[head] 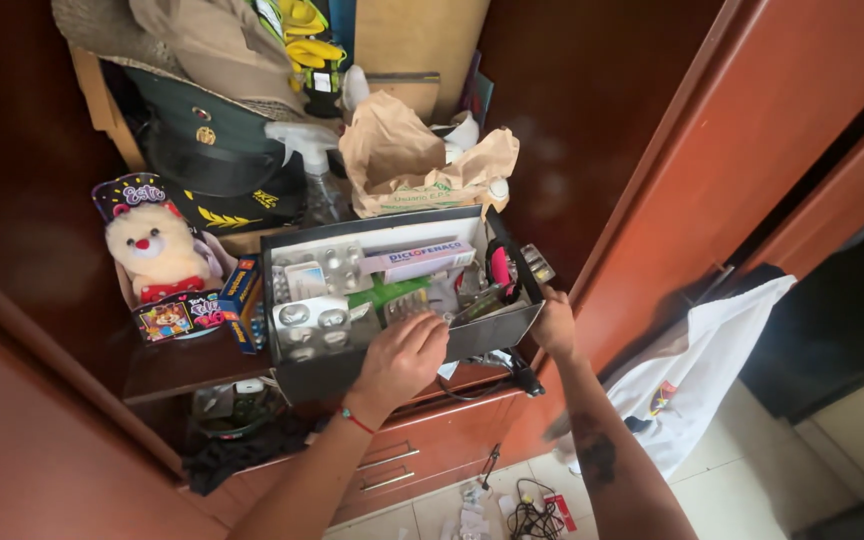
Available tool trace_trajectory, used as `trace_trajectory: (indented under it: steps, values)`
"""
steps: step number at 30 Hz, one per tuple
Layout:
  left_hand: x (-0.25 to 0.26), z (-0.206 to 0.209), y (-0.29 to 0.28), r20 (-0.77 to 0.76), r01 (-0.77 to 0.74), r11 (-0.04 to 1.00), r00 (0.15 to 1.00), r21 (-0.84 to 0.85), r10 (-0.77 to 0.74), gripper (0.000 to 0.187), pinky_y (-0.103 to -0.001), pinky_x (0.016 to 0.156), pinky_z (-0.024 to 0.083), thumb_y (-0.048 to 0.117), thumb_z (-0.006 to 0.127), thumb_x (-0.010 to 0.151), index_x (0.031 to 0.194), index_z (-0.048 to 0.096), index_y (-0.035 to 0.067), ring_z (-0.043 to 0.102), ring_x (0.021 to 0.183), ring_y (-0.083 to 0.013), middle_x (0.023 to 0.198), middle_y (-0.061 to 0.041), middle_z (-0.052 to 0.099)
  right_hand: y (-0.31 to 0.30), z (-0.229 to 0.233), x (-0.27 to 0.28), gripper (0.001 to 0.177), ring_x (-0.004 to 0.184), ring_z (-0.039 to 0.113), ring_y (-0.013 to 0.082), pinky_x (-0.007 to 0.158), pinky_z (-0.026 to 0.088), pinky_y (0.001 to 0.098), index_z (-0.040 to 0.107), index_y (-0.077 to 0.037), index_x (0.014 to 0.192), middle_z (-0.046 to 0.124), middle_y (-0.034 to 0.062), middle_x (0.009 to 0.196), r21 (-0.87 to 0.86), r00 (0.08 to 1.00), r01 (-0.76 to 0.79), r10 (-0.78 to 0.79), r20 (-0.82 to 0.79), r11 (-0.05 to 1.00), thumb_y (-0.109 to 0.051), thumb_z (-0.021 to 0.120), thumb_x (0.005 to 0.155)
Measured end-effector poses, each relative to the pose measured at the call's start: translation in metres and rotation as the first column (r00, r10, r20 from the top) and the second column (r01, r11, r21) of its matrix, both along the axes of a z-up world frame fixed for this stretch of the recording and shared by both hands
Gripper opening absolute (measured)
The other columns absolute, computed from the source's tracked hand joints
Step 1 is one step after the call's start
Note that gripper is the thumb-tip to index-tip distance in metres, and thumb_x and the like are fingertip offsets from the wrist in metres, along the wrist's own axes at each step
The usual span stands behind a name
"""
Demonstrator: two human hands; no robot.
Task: Organize pills, medical boxes, and bandages inside a first-aid storage kit box in a closet.
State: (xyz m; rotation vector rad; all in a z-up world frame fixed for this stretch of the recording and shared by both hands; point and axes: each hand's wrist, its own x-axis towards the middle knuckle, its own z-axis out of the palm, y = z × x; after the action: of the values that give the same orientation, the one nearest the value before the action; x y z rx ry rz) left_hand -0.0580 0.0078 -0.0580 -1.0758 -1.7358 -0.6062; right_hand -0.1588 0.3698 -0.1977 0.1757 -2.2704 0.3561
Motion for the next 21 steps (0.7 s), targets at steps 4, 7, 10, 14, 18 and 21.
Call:
trace_trajectory:
  steps: [4,7,10,14,18,21]
  values:
    - [0.0,0.001,0.002,0.003,-0.011,1.0,1.0,0.01,0.011,0.014,-0.037,0.085,0.06,0.007,0.073,0.084,0.097,0.07,0.001,0.071,0.104,-0.0255,0.103,-0.01,0.071,-0.011,0.028,0.008,0.045,0.099,0.064,0.0445,0.087,0.053,0.0477,0.068,0.003,0.119,0.069,0.0252,0.106,-0.104,0.996,-0.069,0.062,-0.068,0.992,-0.007,0.074,0.075]
    - [0.0,0.002,0.001,0.015,-0.029,1.0,0.999,0.013,0.029,0.014,-0.037,0.083,0.06,0.009,0.074,0.084,0.096,0.07,0.002,0.071,0.102,-0.0253,0.102,-0.01,0.071,-0.02,0.054,0.017,0.017,0.1,0.072,0.0316,0.088,0.059,0.0405,0.077,-0.01,0.105,0.074,0.0154,0.108,-0.358,0.984,0.039,-0.099,-0.151,0.933,-0.004,0.069,0.091]
    - [0.001,0.001,0.003,0.019,-0.027,1.0,0.999,0.012,0.027,0.014,-0.037,0.082,0.06,0.01,0.074,0.085,0.096,0.069,0.002,0.071,0.101,-0.0257,0.102,-0.011,0.071,-0.058,0.133,0.05,0.018,0.091,0.073,0.0282,0.083,0.06,0.0377,0.078,-0.008,0.104,0.073,0.0158,0.101,-0.523,0.961,0.041,-0.177,-0.213,0.852,-0.002,0.068,0.09]
    - [0.002,0.002,0.006,0.098,-0.02,0.997,0.995,0.081,0.012,0.011,-0.037,0.08,0.06,0.011,0.074,0.086,0.094,0.07,0.004,0.072,0.095,-0.0269,0.099,-0.01,0.072,-0.099,0.198,0.058,0.045,0.093,0.07,0.0345,0.08,0.057,0.0421,0.075,-0.004,0.107,0.074,0.0173,0.101,-0.057,0.843,-0.536,0.538,0.024,0.842,0.003,0.069,0.063]
    - [0.005,0.008,0.009,0.321,-0.013,0.984,0.946,0.178,-0.046,0.007,-0.037,0.07,0.058,0.012,0.075,0.085,0.088,0.073,0.006,0.072,0.081,-0.0285,0.087,-0.009,0.074,-0.085,0.161,0.004,0.039,0.09,0.075,0.0272,0.08,0.059,0.0403,0.078,-0.01,0.1,0.077,0.0124,0.092,-0.002,0.728,-0.41,0.328,0.602,0.912,0.006,0.07,0.065]
    - [0.002,0.014,0.008,0.488,0.043,0.946,0.849,0.321,-0.204,0.011,-0.034,0.068,0.06,0.015,0.076,0.086,0.087,0.074,0.004,0.075,0.077,-0.0246,0.084,-0.009,0.075,-0.096,0.176,0.019,0.025,0.089,0.074,0.0275,0.08,0.058,0.0394,0.081,-0.011,0.095,0.079,0.0107,0.094,0.029,0.78,-0.426,0.351,0.519,0.904,-0.001,0.078,0.072]
